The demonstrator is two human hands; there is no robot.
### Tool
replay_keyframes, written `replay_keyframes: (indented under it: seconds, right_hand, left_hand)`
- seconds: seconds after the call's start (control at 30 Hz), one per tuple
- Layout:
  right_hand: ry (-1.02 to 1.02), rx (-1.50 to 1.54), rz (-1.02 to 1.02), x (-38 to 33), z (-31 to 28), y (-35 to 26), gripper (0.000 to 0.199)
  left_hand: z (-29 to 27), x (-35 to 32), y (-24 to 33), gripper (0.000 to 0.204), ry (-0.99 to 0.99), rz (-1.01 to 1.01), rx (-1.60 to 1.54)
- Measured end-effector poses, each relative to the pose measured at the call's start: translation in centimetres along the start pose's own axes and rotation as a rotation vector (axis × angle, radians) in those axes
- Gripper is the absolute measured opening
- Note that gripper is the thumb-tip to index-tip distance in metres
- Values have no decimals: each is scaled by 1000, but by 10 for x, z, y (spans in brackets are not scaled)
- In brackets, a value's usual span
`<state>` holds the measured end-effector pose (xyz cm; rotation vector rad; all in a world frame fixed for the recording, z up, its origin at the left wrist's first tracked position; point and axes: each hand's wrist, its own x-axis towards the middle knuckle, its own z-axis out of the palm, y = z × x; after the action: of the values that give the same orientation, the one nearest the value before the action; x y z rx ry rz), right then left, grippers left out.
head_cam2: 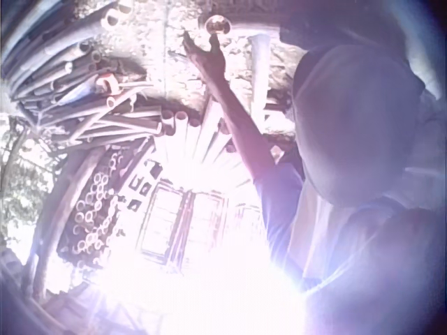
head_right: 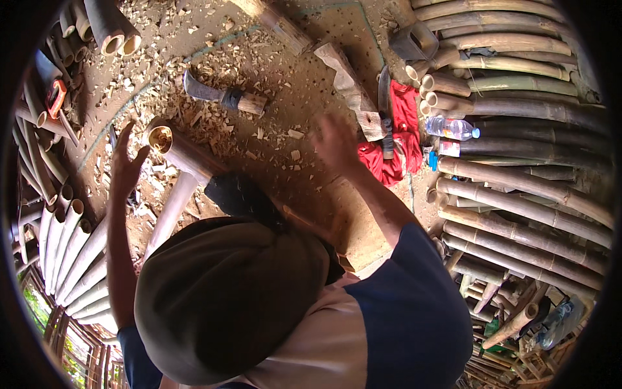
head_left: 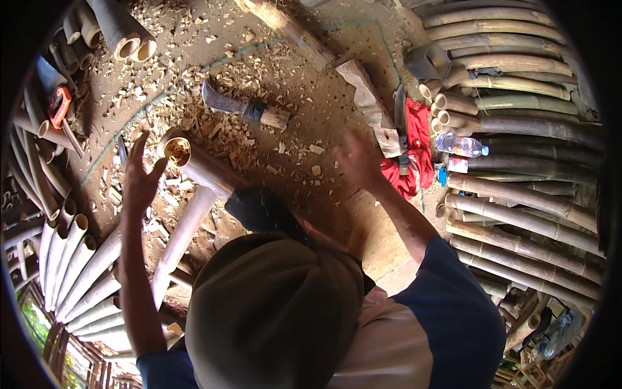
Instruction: The person carves a hole into a bamboo pole using a knife and a wooden mallet, then fits another bamboo pole into the carved joint.
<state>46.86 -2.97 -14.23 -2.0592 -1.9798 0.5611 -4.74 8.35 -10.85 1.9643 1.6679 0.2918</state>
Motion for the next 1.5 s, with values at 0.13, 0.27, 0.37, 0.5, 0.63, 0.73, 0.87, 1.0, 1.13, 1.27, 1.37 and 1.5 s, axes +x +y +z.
replay_keyframes:
  seconds: [0.13,0.27,0.37,0.5,0.63,0.73,0.87,1.0,1.13,1.27,1.37,1.5]
  right_hand:
    - [327,-370,292,40,-9,45,60]
    - [174,-338,198,17,5,-2,58]
    - [84,-197,51,-1,0,-18,50]
    - [-146,54,314,42,-18,-11,43]
    - [181,-49,433,93,-7,80,40]
    - [119,-326,411,97,-1,156,37]
    - [-79,-233,322,106,3,118,28]
    - [157,442,453,103,-38,63,16]
    - [22,466,76,103,-48,-98,10]
    - [-364,540,-287,99,-18,-198,19]
    - [-336,393,-178,165,2,-202,42]
    - [88,-370,-82,292,27,-100,67]
  left_hand:
    - [70,42,19,74,-115,-215,-219]
    - [90,13,37,71,121,-143,90]
    - [77,13,39,69,66,-127,-29]
    - [62,7,33,68,52,-162,-81]
    - [69,9,36,70,74,-168,-66]
    - [83,17,48,66,109,-107,-168]
    - [66,5,29,65,155,-167,-205]
    - [82,13,69,72,472,-118,-330]
    - [72,24,159,75,170,-129,-1345]
    - [69,25,170,45,240,-363,-1911]
    - [54,17,112,21,466,-469,-2033]
    - [26,16,94,20,680,-579,-2087]
